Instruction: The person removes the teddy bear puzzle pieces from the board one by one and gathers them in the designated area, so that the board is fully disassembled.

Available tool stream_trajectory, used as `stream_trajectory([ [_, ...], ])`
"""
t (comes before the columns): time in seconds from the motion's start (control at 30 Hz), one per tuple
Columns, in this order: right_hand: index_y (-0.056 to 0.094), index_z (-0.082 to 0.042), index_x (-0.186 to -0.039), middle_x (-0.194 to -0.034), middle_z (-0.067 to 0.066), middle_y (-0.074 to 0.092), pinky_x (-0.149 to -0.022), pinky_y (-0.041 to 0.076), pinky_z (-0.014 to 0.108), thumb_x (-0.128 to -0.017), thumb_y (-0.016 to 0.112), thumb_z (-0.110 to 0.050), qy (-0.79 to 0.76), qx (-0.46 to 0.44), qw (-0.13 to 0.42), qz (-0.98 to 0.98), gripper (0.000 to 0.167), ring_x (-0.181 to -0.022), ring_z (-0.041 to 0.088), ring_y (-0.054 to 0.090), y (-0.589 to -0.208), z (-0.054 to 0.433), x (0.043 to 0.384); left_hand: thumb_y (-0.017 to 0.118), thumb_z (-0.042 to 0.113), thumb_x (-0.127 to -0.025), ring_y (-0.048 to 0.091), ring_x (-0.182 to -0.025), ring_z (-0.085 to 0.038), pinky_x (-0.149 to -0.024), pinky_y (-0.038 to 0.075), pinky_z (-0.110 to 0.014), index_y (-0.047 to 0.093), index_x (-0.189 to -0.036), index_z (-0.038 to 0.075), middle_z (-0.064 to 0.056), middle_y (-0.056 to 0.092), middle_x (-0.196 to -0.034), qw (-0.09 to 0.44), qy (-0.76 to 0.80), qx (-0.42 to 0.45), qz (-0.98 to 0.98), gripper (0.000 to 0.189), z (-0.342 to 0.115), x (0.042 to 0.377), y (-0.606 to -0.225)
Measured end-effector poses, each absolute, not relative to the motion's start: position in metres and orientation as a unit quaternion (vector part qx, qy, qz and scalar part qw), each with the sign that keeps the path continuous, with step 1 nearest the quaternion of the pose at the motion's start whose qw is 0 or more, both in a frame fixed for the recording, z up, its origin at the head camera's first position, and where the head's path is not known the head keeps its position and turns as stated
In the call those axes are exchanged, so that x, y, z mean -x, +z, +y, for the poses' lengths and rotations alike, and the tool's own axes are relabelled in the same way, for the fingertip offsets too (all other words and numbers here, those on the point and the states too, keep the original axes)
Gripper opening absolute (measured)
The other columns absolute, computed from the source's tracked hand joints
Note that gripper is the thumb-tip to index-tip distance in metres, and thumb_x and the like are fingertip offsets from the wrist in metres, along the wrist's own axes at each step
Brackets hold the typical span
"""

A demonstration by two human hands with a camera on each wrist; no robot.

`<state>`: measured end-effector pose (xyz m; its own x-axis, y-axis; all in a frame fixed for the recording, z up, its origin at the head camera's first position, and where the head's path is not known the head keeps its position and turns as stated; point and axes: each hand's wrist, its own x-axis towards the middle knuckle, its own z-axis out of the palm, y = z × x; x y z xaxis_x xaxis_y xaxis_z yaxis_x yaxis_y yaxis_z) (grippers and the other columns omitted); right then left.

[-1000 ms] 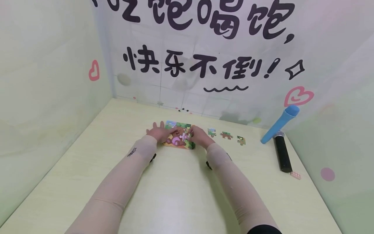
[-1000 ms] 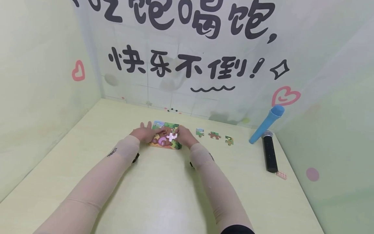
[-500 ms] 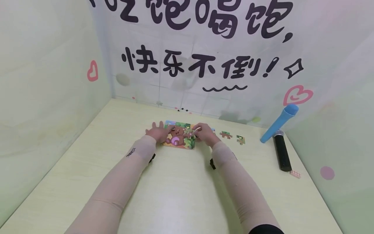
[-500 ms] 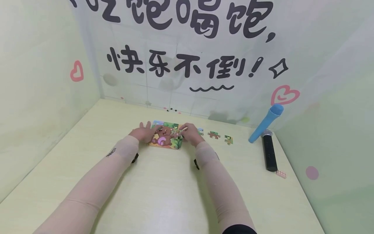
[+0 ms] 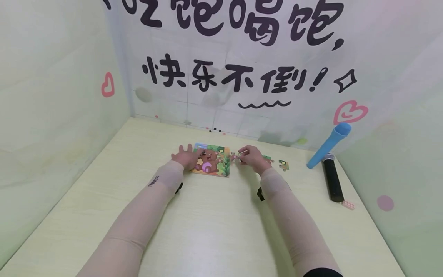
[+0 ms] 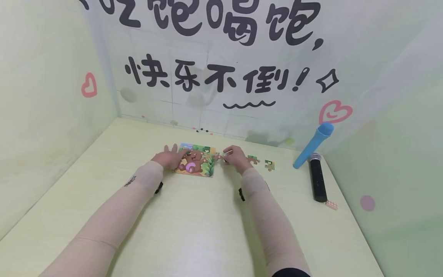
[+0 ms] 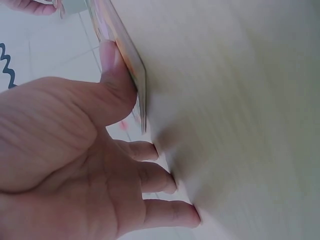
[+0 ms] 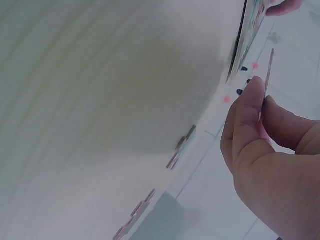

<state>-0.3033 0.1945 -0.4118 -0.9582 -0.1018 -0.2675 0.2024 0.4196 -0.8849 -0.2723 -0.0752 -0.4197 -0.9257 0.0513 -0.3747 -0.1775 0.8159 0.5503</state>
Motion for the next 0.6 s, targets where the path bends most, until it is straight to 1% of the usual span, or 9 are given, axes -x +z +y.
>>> stream_trajectory([
  [0.1,0.052,0.01,-0.13,-0.1,0.012,0.05,-0.09,0.059,0.035,-0.098,0.055,0.011,-0.543,-0.041,0.142,0.827,0.032,-0.089,0.021,0.059,-0.411,0.205,0.302,0.016,0.066,-0.103,-0.012,-0.154,-0.037,-0.121,-0.008,-0.062,-0.001,-0.162,0.004,-0.026,-0.005,-0.167,0.19,0.298,0.029,0.935,0.088,-0.075,0.272,-0.42],
  [0.2,0.05,0.011,-0.131,-0.102,0.012,0.05,-0.093,0.058,0.036,-0.098,0.056,0.012,-0.545,-0.048,0.145,0.824,0.033,-0.091,0.021,0.058,-0.41,0.217,0.301,0.016,0.06,-0.106,-0.012,-0.154,-0.036,-0.121,-0.008,-0.061,-0.001,-0.162,0.004,-0.024,-0.005,-0.167,0.191,0.299,0.026,0.935,0.081,-0.074,0.269,-0.417],
  [0.33,0.049,0.013,-0.131,-0.102,0.011,0.049,-0.096,0.057,0.038,-0.097,0.058,0.012,-0.544,-0.053,0.144,0.825,0.035,-0.09,0.02,0.058,-0.41,0.236,0.3,0.02,0.052,-0.109,-0.011,-0.154,-0.038,-0.121,-0.005,-0.063,0.001,-0.163,0.006,-0.022,-0.004,-0.168,0.189,0.28,0.009,0.941,0.073,-0.074,0.269,-0.418],
  [0.4,0.049,0.013,-0.13,-0.101,0.011,0.049,-0.095,0.057,0.037,-0.097,0.058,0.011,-0.542,-0.054,0.141,0.827,0.035,-0.089,0.019,0.058,-0.41,0.246,0.299,0.021,0.049,-0.11,-0.01,-0.154,-0.039,-0.121,-0.004,-0.065,0.002,-0.163,0.007,-0.021,-0.002,-0.169,0.187,0.27,0.002,0.944,0.071,-0.075,0.27,-0.418],
  [0.5,0.048,0.014,-0.131,-0.101,0.011,0.05,-0.093,0.058,0.035,-0.097,0.057,0.011,-0.539,-0.058,0.14,0.829,0.035,-0.088,0.019,0.06,-0.411,0.261,0.299,0.022,0.048,-0.11,-0.01,-0.154,-0.04,-0.121,-0.003,-0.066,0.002,-0.163,0.006,-0.021,-0.002,-0.169,0.187,0.263,-0.002,0.947,0.071,-0.076,0.271,-0.419],
  [0.6,0.046,0.014,-0.133,-0.102,0.011,0.049,-0.092,0.059,0.034,-0.098,0.055,0.011,-0.531,-0.065,0.141,0.833,0.036,-0.089,0.019,0.06,-0.41,0.274,0.297,0.02,0.051,-0.109,-0.011,-0.154,-0.039,-0.121,-0.004,-0.065,0.001,-0.162,0.004,-0.023,-0.003,-0.168,0.188,0.271,0.004,0.944,0.073,-0.077,0.271,-0.419],
])
